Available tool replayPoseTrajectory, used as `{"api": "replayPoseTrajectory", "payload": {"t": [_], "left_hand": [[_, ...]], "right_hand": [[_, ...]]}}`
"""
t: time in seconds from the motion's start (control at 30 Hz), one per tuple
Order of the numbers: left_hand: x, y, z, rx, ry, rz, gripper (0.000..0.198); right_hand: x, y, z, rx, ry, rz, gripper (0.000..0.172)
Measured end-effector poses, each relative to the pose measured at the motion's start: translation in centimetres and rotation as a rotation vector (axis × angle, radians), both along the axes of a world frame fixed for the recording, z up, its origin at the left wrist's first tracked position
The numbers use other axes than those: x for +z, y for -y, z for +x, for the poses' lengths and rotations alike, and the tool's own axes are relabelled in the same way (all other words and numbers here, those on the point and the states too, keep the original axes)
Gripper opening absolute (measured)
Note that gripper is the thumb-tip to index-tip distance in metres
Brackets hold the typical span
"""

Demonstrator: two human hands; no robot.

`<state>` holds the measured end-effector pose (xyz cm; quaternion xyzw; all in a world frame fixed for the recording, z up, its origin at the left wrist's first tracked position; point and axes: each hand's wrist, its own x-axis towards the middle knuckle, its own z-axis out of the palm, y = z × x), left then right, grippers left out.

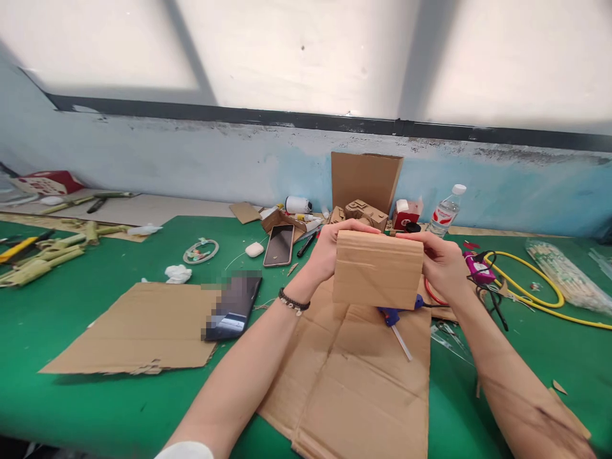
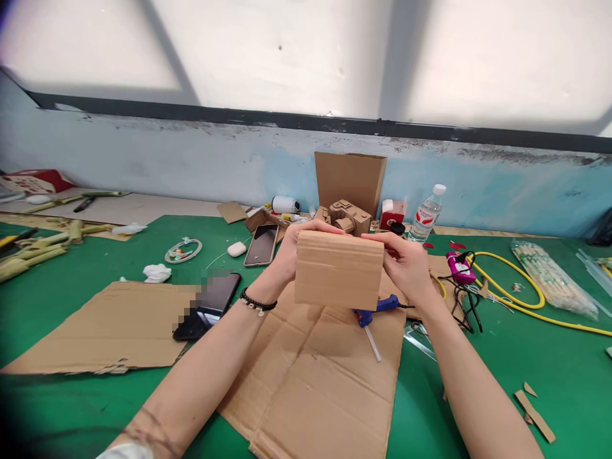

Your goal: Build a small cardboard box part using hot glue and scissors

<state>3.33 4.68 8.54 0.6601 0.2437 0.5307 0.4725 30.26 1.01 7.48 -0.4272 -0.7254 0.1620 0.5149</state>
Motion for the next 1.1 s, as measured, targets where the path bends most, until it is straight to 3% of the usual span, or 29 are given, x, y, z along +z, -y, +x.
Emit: {"api": "replayPoseTrajectory", "payload": {"t": [0.07,0.2,0.27,0.37,0.43,0.6,0.8,0.93,1.03,1.1], "left_hand": [[-0.3,-0.3,-0.1,0.008,0.013,-0.028,0.041],[-0.6,-0.9,-0.7,0.035,0.045,-0.083,0.04],[-0.4,-0.8,-1.0,0.0,0.035,-0.049,0.038],[0.5,0.0,-1.2,-0.071,-0.024,0.052,0.035],[1.3,0.9,-1.3,-0.088,-0.062,0.104,0.034],[3.1,2.8,-2.1,-0.119,-0.075,0.16,0.032],[3.3,3.1,-2.7,-0.144,-0.056,0.124,0.033],[3.3,2.6,-3.0,-0.165,-0.047,0.117,0.027],[3.5,2.3,-3.3,-0.179,-0.054,0.12,0.031],[3.6,2.4,-3.5,-0.192,-0.08,0.128,0.035]], "right_hand": [[0.2,0.0,0.2,0.062,0.015,-0.049,0.032],[0.9,0.0,0.7,0.198,0.027,-0.192,0.06],[1.1,0.1,0.8,0.173,0.022,-0.197,0.055],[1.6,0.3,1.0,0.11,0.15,-0.081,0.021],[2.1,0.6,1.1,0.106,0.303,0.076,0.011],[3.4,1.7,0.8,0.149,0.456,0.425,0.023],[3.7,2.9,-0.3,0.211,0.446,0.542,0.025],[3.2,2.6,-0.2,0.202,0.458,0.512,0.02],[3.2,2.7,0.2,0.15,0.5,0.368,0.01],[3.5,3.0,0.3,0.107,0.527,0.277,0.021]]}}
